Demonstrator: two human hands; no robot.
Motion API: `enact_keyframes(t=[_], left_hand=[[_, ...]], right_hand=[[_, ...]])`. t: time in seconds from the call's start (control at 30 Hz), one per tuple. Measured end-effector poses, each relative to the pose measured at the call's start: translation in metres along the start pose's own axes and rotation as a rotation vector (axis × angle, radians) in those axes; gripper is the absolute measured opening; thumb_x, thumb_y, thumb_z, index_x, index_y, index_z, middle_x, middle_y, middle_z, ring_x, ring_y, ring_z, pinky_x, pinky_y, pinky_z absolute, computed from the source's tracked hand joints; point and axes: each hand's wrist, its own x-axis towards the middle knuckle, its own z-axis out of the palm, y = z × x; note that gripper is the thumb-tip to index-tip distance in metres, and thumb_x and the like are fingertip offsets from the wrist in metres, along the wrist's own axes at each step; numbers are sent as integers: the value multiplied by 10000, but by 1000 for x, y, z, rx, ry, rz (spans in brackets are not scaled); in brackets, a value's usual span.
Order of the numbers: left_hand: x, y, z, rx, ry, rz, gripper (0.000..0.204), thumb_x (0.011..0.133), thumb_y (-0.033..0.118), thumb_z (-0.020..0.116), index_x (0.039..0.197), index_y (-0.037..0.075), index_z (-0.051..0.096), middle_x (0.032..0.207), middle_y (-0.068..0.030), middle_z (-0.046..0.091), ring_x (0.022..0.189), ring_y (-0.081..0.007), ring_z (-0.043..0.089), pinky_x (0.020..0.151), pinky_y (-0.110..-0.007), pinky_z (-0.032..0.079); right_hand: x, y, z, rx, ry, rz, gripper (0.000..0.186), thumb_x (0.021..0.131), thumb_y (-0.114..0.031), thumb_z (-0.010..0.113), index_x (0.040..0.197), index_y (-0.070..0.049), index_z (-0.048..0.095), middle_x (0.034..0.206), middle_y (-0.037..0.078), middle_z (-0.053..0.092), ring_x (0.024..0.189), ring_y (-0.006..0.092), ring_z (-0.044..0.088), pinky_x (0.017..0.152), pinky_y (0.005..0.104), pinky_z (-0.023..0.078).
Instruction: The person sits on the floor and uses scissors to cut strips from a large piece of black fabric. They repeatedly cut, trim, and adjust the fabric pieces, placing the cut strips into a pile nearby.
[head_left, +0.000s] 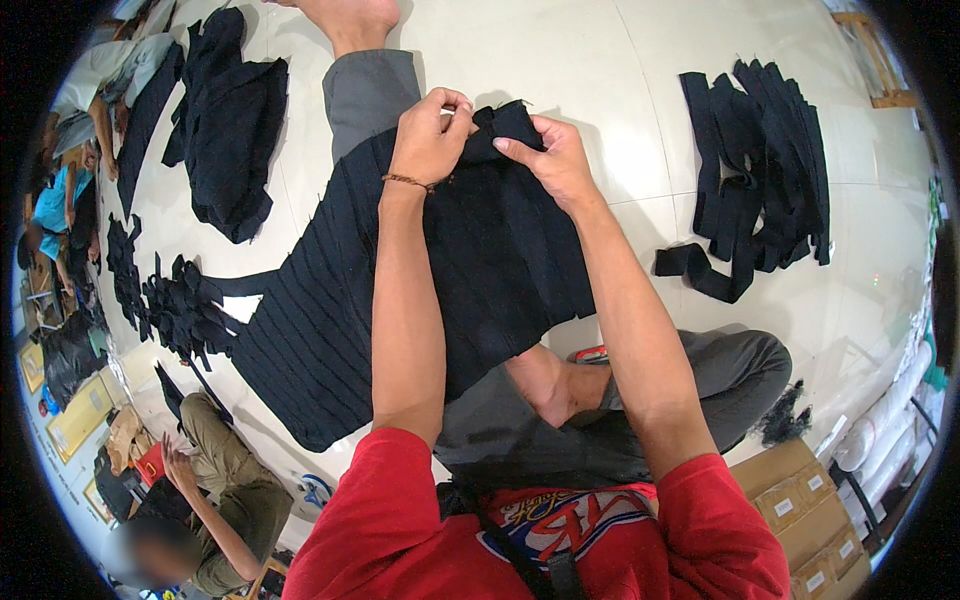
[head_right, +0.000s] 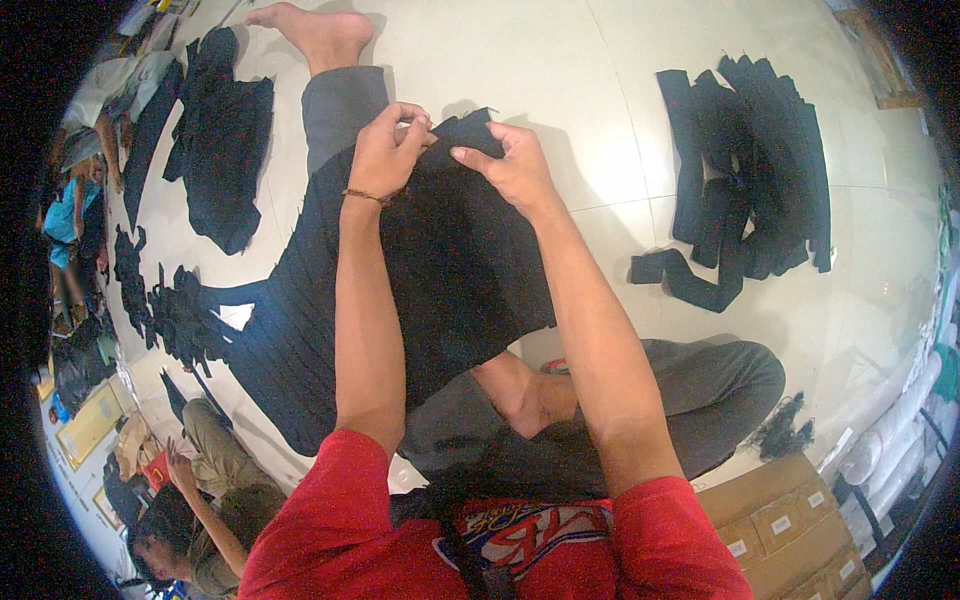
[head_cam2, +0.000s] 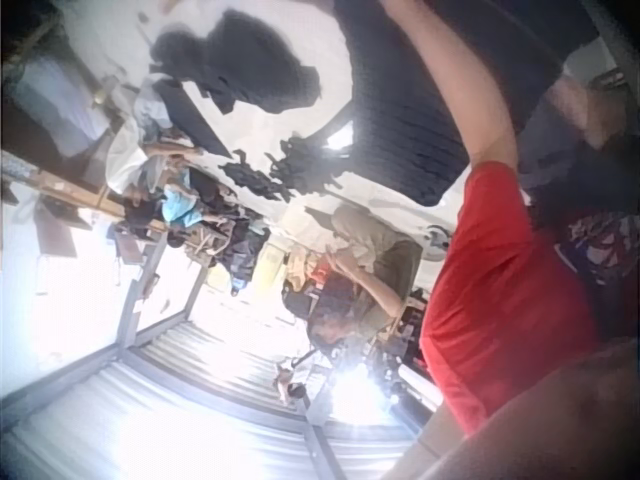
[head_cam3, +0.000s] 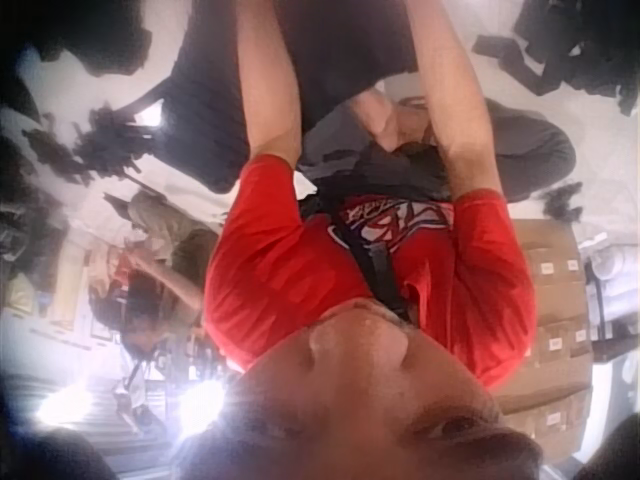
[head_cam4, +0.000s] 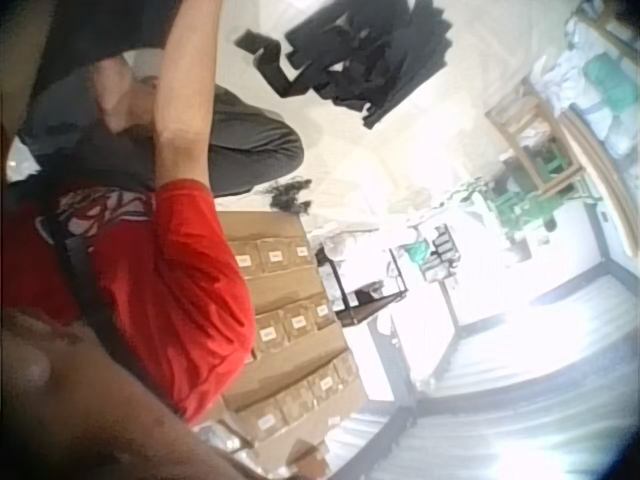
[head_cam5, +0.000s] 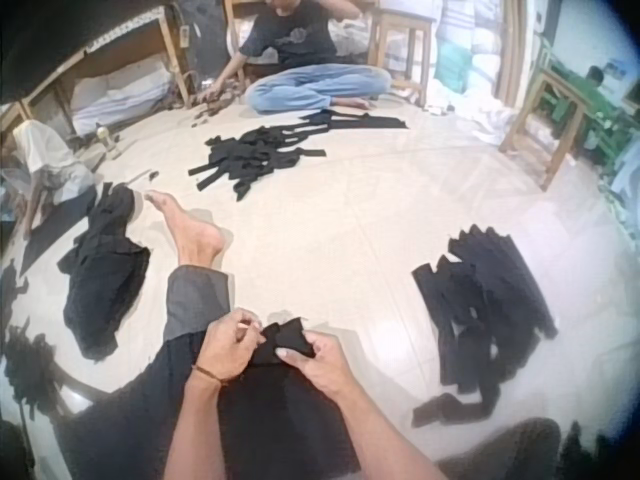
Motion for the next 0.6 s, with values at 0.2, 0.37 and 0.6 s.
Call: enact_keyframes(t=[0.2,0.37,0.6], left_hand=[[1,-2,3,-463,-148,60,156,1007,125,527,1024,-7,610,919,-67,694,753,-99,619,695,-246,517],[2,-5,4,-360,-152,99,144,1022,116,511,1057,-2,586,871,-39,633,782,-103,600,714,-257,504],[3,-16,-16,-435,60,194,118,1006,81,550,1065,-13,590,864,-37,618,795,-116,599,741,-265,508]], right_hand=[[-2,-7,2,13,-3,28,257,829,-100,778,1038,31,705,912,36,716,801,93,601,754,269,488],[-3,-6,0,1,-15,30,278,831,-114,780,1051,39,704,923,44,718,809,102,607,775,275,493],[0,-1,-5,-74,-12,-7,324,832,-134,786,1084,51,699,976,84,727,894,141,635,849,299,493]])
